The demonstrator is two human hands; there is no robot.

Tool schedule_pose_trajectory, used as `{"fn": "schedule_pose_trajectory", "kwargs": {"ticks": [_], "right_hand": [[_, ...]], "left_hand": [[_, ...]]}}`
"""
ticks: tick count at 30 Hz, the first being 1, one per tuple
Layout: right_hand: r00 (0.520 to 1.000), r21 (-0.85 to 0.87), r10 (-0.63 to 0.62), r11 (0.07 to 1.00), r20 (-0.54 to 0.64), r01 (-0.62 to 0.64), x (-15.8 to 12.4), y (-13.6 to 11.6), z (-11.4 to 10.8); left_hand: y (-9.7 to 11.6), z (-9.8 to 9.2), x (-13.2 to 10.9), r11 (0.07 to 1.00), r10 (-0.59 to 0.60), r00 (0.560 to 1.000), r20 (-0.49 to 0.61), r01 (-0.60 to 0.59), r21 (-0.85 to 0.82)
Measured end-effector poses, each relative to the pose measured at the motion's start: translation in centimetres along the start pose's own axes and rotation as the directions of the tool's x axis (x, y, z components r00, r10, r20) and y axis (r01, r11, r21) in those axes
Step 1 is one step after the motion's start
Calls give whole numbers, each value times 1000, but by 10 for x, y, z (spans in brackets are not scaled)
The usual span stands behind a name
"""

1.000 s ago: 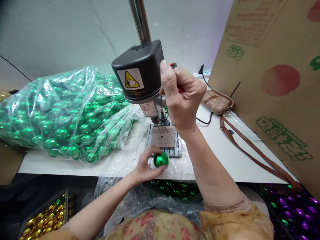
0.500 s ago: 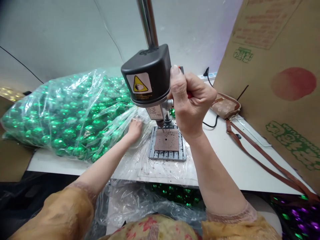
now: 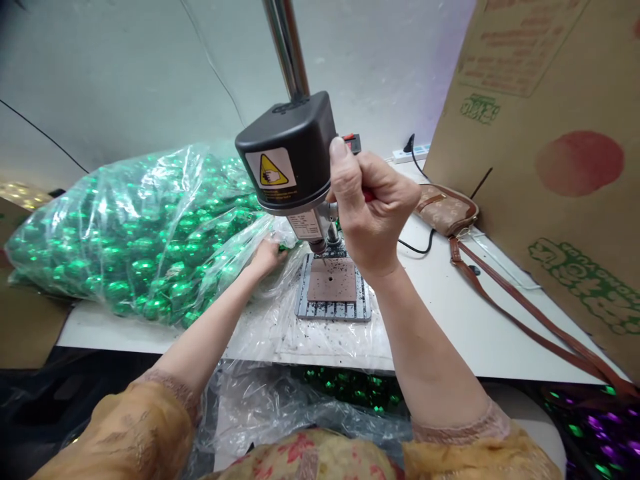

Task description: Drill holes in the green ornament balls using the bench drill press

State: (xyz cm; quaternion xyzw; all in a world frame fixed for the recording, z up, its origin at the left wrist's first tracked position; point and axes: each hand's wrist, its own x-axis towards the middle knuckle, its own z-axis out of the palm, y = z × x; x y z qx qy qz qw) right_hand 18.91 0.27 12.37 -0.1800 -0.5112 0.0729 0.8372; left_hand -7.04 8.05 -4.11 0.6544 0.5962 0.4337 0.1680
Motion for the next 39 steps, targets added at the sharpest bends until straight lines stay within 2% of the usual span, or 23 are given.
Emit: {"fn": "schedule_pose_trajectory", "kwargs": {"ticks": [3,5,8,12,14,19,23,27,32,37,39], "right_hand": [[1000,-19,18,1000,13,-18,0,-2,-1],[999,-36,42,999,17,-41,-1,-3,-2],[998,-48,66,997,16,-65,-1,-4,-3],[998,-43,61,997,10,-61,-1,-4,-3],[998,-47,60,997,8,-59,0,-4,-3],[999,-3,49,999,24,-49,-1,-4,-3],[999,19,33,999,12,-34,-3,-2,-3],[999,30,26,999,23,-27,-3,0,-4],[1000,43,12,999,29,-13,-3,-2,-4],[1000,-7,17,1000,21,-16,-3,-2,-4],[999,-10,21,1000,24,-21,-3,-2,-4]], "left_hand": [[8,1,-18,986,44,992,114,-61,155],[14,0,-31,983,38,991,129,-60,172],[23,-2,-48,998,0,988,157,-10,59],[28,-3,-65,988,-14,956,294,58,-140],[30,-1,-71,984,5,956,293,47,-172],[41,7,-88,967,10,980,200,42,-253],[58,14,-104,974,73,973,217,-22,-226],[70,17,-107,979,136,960,245,-92,-184],[74,19,-97,963,262,905,336,-219,-160],[71,28,-93,986,146,931,333,-110,-122],[70,32,-92,990,135,936,325,-111,-91]]}}
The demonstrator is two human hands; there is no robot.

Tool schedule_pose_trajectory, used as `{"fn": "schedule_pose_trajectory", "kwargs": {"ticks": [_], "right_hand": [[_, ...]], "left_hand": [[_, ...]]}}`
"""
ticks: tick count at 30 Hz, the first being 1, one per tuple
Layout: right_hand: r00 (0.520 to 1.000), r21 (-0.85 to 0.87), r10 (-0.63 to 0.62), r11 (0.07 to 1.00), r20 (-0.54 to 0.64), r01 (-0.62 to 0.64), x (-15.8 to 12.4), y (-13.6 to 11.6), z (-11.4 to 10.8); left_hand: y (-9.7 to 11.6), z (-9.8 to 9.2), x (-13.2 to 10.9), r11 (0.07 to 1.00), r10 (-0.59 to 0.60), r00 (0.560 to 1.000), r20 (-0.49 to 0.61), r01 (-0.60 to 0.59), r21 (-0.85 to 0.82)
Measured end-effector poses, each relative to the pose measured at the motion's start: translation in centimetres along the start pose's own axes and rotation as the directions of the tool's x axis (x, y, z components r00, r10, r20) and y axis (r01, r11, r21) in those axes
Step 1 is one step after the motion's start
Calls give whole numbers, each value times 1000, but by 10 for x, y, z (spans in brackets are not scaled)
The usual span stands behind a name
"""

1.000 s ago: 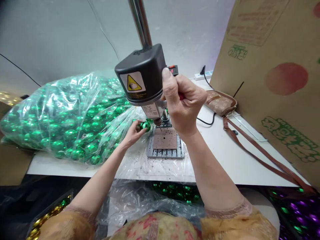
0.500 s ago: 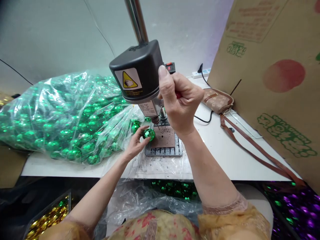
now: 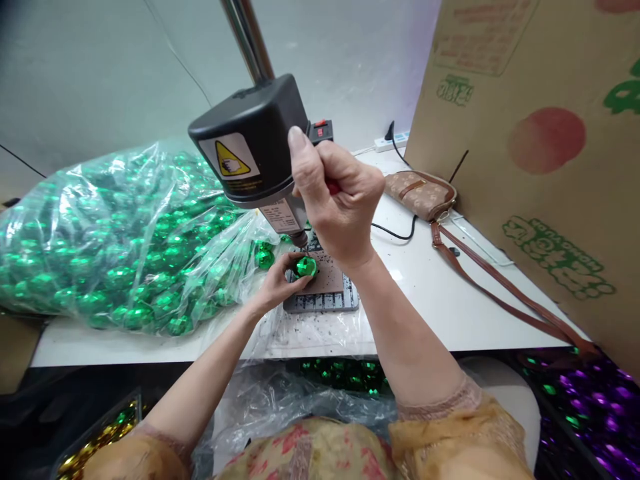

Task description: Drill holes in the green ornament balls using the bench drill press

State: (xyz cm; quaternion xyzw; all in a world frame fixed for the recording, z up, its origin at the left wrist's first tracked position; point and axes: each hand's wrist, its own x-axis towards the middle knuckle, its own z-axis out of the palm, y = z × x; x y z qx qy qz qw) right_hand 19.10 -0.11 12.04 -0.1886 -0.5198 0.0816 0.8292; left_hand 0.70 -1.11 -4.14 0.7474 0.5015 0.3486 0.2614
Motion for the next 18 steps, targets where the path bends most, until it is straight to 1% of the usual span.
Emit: {"fn": "schedule_pose_trajectory", "kwargs": {"ticks": [4,6,8,12,14,18], "right_hand": [[1000,-12,1,1000,-4,-1,0,-2,0],[1000,-14,11,1000,-9,-11,0,-3,0],[999,-23,32,999,-11,-32,0,-4,0],[1000,4,16,1000,-7,-16,2,-4,1],[1000,-10,14,1000,-6,-14,3,-3,1],[1000,-16,-20,1000,-14,20,-1,-3,0]], "left_hand": [[3,7,5,996,64,998,-17,-63,64],[6,13,6,995,74,997,-26,-72,71],[9,21,5,998,40,997,-60,-38,45],[11,34,1,993,-97,985,-145,86,-82],[10,38,-1,987,-114,979,-168,93,-132],[9,41,-2,983,-97,977,-188,64,-173]]}}
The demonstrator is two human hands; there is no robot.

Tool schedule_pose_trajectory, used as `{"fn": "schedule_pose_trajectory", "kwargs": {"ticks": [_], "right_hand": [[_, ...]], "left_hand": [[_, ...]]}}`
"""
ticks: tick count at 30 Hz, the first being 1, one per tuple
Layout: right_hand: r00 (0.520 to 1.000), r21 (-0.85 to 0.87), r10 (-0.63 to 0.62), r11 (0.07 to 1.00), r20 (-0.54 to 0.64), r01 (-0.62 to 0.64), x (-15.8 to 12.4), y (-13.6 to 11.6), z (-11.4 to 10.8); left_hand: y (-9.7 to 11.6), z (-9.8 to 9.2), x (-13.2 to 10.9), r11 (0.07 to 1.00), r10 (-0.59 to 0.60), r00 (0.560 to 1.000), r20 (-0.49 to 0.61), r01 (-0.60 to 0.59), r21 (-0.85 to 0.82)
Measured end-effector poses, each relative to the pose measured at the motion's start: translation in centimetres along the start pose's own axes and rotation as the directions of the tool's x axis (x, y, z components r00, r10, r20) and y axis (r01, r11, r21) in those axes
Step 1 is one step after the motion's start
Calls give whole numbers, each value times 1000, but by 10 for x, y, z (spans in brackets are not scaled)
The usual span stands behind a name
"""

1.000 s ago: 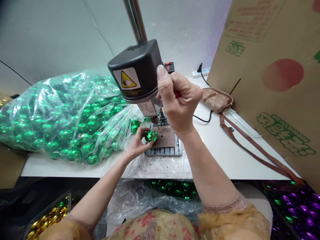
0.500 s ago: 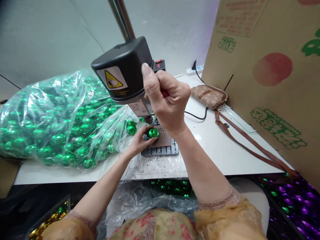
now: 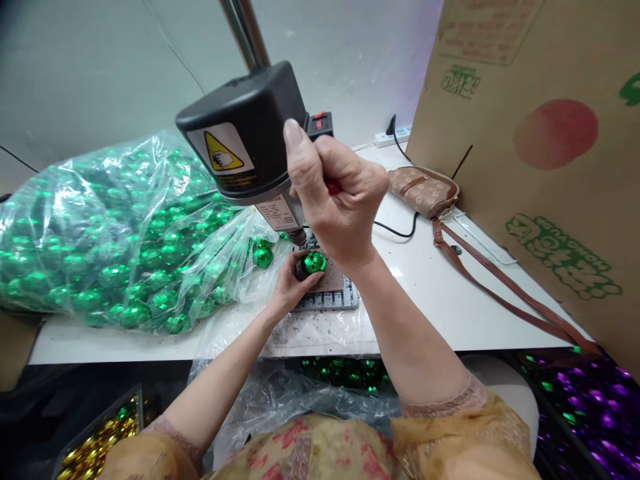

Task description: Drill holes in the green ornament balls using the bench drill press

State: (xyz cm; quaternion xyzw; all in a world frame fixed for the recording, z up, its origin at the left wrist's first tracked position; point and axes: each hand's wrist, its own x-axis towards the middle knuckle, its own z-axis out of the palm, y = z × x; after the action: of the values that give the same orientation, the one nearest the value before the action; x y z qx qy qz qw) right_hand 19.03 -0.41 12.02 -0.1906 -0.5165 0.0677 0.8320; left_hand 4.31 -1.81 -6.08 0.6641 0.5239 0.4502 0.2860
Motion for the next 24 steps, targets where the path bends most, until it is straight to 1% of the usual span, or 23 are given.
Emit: {"fn": "schedule_pose_trajectory", "kwargs": {"ticks": [4,6,8,14,17,21,24], "right_hand": [[999,20,-50,999,-12,50,-12,3,-3],[996,45,-87,995,-35,89,-17,6,-4],[994,55,-93,994,-57,97,-22,9,-5],[989,28,-129,991,-71,131,-26,18,-7],[985,62,-158,985,-62,162,-29,22,-10],[968,105,-238,964,-82,246,-36,28,-12],[958,98,-265,956,-113,276,-39,30,-11]], "left_hand": [[2,0,0,1000,21,1000,-7,-21,4],[3,0,-1,1000,26,1000,-4,-26,4],[4,0,-1,1000,24,1000,1,-24,5],[3,-1,-2,1000,21,1000,20,-21,-1],[3,-1,-2,1000,25,999,21,-25,9],[4,-2,-2,998,39,999,3,-39,51],[5,-1,-2,998,51,999,0,-51,43]]}}
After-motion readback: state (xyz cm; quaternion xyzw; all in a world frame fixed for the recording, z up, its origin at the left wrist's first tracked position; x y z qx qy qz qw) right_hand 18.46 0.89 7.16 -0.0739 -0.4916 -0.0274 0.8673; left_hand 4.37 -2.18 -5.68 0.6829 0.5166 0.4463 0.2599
